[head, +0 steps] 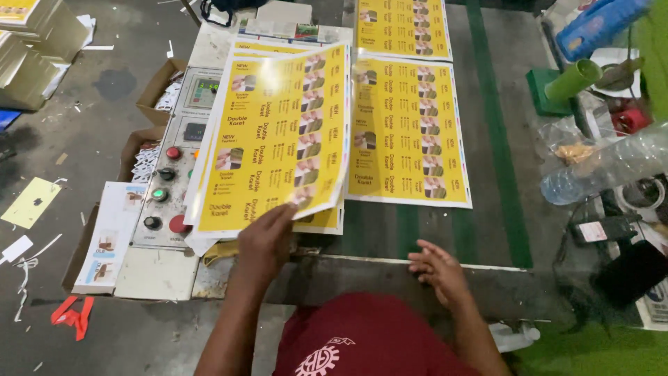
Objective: The recorder is flipping through and inspecting printed product label sheets on a workbench for quality control.
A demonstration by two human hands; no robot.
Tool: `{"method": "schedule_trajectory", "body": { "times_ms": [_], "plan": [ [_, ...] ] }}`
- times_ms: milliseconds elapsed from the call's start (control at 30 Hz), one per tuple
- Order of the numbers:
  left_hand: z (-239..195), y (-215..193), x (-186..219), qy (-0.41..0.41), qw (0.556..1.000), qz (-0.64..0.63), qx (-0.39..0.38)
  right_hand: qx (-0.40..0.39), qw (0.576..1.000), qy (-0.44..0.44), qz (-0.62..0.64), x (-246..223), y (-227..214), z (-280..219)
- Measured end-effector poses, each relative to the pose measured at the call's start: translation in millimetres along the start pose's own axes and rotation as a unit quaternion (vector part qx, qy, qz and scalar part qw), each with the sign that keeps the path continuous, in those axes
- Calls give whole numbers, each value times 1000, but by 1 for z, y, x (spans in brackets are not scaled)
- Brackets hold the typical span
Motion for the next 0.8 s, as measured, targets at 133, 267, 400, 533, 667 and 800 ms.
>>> {"method": "schedule_trajectory", "body": {
  "times_ms": [133, 267, 400, 533, 667, 800],
  "plan": [
    [-15, 35, 62, 45, 988, -112, -94, -100, 993, -33, -52, 18, 36, -15],
    [-67, 90, 104, 117, 950, -132, -256, -220, 972, -81, -23, 9, 66, -44],
    [-53, 82, 118, 160, 928, -169, -291, -88, 995, -11, 51, 7, 55, -44],
    [-31, 70, 96, 140, 929, -119, -322, -22, 994, -54, 95, 27, 13, -16],
    [-11, 57, 40, 69, 959, 4, -275, 64, 987, -108, 104, 35, -35, -3],
    [-35, 61, -16, -26, 917, 134, -375, 92, 983, -95, 127, 22, -71, -19]
  ]
}}
Point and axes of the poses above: each hand's wrist, its own z-axis towards the middle knuckle, its own y-axis out of the palm, x = y × z, the point moved 4 cm from there along z, towards the middle knuckle, and after that the axes turned 13 degrees about x, right-handed, at the moved point
